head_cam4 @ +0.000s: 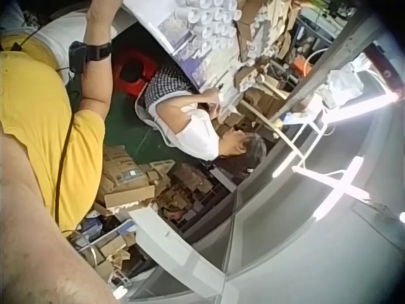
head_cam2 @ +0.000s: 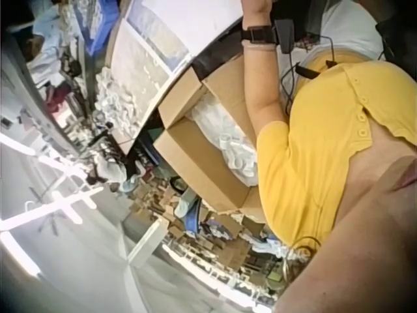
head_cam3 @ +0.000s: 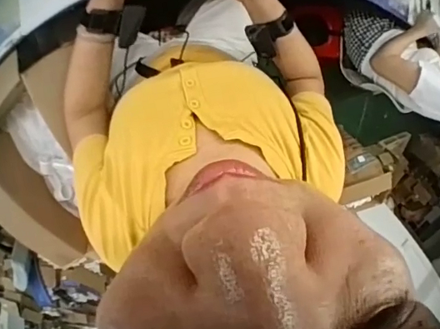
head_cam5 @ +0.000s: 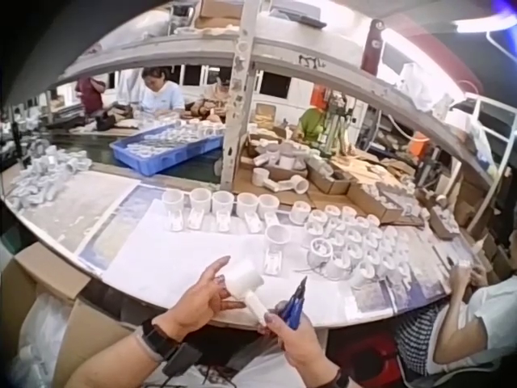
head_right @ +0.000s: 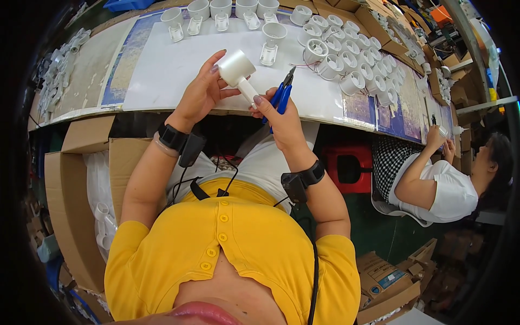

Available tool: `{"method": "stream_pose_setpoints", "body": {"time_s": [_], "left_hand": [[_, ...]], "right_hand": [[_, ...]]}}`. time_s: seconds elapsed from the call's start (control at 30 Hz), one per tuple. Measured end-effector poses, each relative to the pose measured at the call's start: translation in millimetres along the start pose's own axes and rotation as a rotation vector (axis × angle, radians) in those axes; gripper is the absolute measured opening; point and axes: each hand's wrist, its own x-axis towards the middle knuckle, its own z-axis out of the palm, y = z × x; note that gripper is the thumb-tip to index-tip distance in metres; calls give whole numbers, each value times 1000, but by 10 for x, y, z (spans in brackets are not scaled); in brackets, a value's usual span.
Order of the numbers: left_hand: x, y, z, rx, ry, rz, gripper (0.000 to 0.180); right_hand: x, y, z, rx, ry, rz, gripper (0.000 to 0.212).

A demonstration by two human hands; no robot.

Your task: The person removes a plastic bag from a box, takes out a white plastic component, and trims it using shears. They then reach back into the box for another plastic part and trim it with the shears before placing it on the table.

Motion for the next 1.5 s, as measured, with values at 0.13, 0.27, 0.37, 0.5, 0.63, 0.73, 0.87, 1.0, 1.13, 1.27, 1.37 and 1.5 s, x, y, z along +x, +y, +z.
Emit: {"method": "stream_pose_setpoints", "body": {"time_s": [0.13,0.27,0.37,0.5,0.63,0.73,0.87,1.0,1.13,1.27,1.37,1.5], "left_hand": [[-1,53,-7,-114,-82,-53,50],[16,3,-39,-80,-84,-102,45],[25,-37,-60,-132,-53,-129,43],[21,-27,-10,-138,-45,-126,44],[32,9,27,-168,-58,-141,46],[21,48,89,-145,-74,-155,50],[-39,163,178,-150,-99,-179,51],[-66,188,190,-9,-106,-185,47],[-89,214,232,167,-183,-62,49],[-176,215,311,303,-241,108,57],[-130,237,316,443,-271,231,60],[-93,247,258,668,-290,379,62]], "right_hand": [[-2,13,6,12,31,-53,26],[-1,15,-16,-14,37,-27,26],[-17,8,-23,-38,36,-5,26],[-30,-1,-42,-33,53,11,27],[-37,26,-65,-6,77,-46,28],[-50,42,-71,-3,86,-148,29],[-56,-2,-101,-262,97,-418,32],[-25,-46,-199,-606,79,-601,35],[90,-51,-322,-805,-26,-917,39],[123,-67,-380,-817,45,-1017,43],[156,-99,-398,-761,48,-979,46],[188,-131,-414,-833,54,-994,47]]}}
